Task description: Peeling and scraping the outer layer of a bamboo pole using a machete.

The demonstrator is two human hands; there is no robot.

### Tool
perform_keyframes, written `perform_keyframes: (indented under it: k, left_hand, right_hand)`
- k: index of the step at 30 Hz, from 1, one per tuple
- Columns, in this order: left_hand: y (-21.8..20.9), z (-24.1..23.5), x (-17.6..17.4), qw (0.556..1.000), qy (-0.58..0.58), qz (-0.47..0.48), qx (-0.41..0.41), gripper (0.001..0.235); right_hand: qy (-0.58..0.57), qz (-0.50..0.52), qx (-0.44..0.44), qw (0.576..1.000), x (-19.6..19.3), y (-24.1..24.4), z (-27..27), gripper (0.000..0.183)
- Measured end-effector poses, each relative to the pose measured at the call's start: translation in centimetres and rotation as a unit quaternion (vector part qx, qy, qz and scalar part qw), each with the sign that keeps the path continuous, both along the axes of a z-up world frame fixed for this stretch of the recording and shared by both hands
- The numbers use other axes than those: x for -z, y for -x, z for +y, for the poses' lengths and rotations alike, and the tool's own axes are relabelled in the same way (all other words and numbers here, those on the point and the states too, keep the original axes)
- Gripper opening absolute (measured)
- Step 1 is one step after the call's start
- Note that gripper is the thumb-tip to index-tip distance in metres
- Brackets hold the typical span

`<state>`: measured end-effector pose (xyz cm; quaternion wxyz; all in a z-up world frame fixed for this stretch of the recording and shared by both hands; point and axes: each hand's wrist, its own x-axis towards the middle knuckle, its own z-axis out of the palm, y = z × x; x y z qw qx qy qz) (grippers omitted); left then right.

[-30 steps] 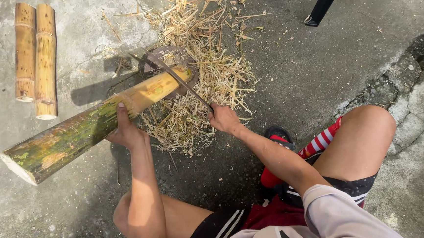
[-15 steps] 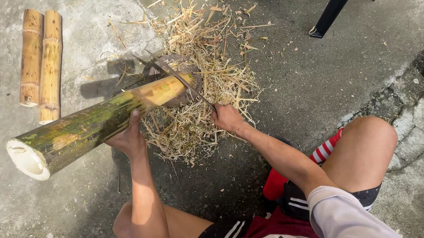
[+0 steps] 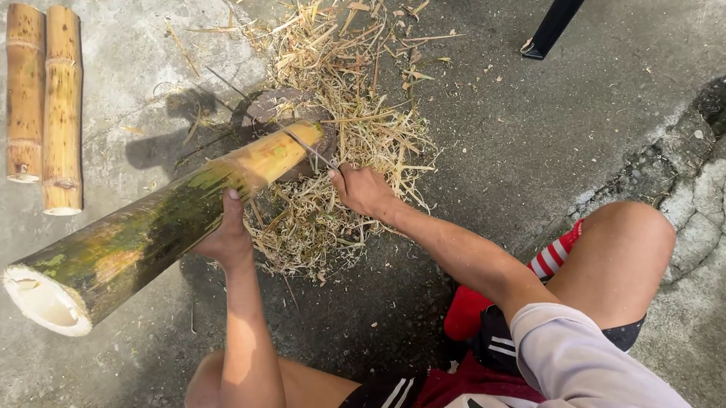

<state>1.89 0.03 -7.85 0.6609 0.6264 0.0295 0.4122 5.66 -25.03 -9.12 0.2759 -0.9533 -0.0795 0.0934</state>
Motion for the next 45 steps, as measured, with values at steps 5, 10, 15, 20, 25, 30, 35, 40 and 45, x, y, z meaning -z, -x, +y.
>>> perform_keyframes:
  k: [5, 10, 15, 20, 25, 30, 35, 40, 45]
  left_hand:
    - [0.7, -0.1, -1.1, 0.996, 0.062, -0.027, 0.057, 0.052]
    - [1.1, -0.1, -1.2, 0.99, 0.12, -0.03, 0.068, 0.057]
    - [0.8, -0.2, 0.7, 0.996, 0.077, -0.002, 0.048, 0.055]
    - [2.0, -2.2, -2.9, 0.998, 0.034, -0.026, 0.042, 0.068]
    - [0.7, -0.7, -1.4, 0.996, 0.075, -0.005, 0.049, 0.062]
    - [0.6, -1.6, -2.0, 1.0, 0.016, -0.008, 0.02, 0.062]
    - [2.0, -1.1, -2.7, 0.998, 0.046, -0.004, 0.049, 0.062]
    - [1.7, -0.8, -1.8, 0.996, 0.066, -0.005, 0.062, 0.049]
    - [1.2, -0.7, -2.1, 0.994, 0.086, -0.032, 0.06, 0.045]
  right_hand:
    - [0.02, -0.009, -0.029, 0.999, 2.6, -1.9, -0.1, 0.046]
    - [0.033, -0.072, -0.01, 0.997, 5.8, -2.9, -0.5, 0.048]
    - [0.06, -0.005, -0.047, 0.997, 2.7, -0.9, 0.4, 0.048]
    - [0.048, -0.079, 0.001, 0.996, 7.7, -5.1, -2.5, 0.045]
    - [0.062, 0.091, -0.007, 0.994, 3.2, -3.2, -1.2, 0.045]
    - [0.024, 0.12, 0.056, 0.991, 6.4, -6.6, -3.3, 0.047]
    - [0.081, 0.062, -0.021, 0.995, 2.8, -3.9, -2.3, 0.048]
    - [0.082, 0.076, 0.029, 0.993, 7.6, -6.6, -4.1, 0.048]
    - [0.078, 0.102, 0.053, 0.99, 7.5, -5.9, -4.0, 0.046]
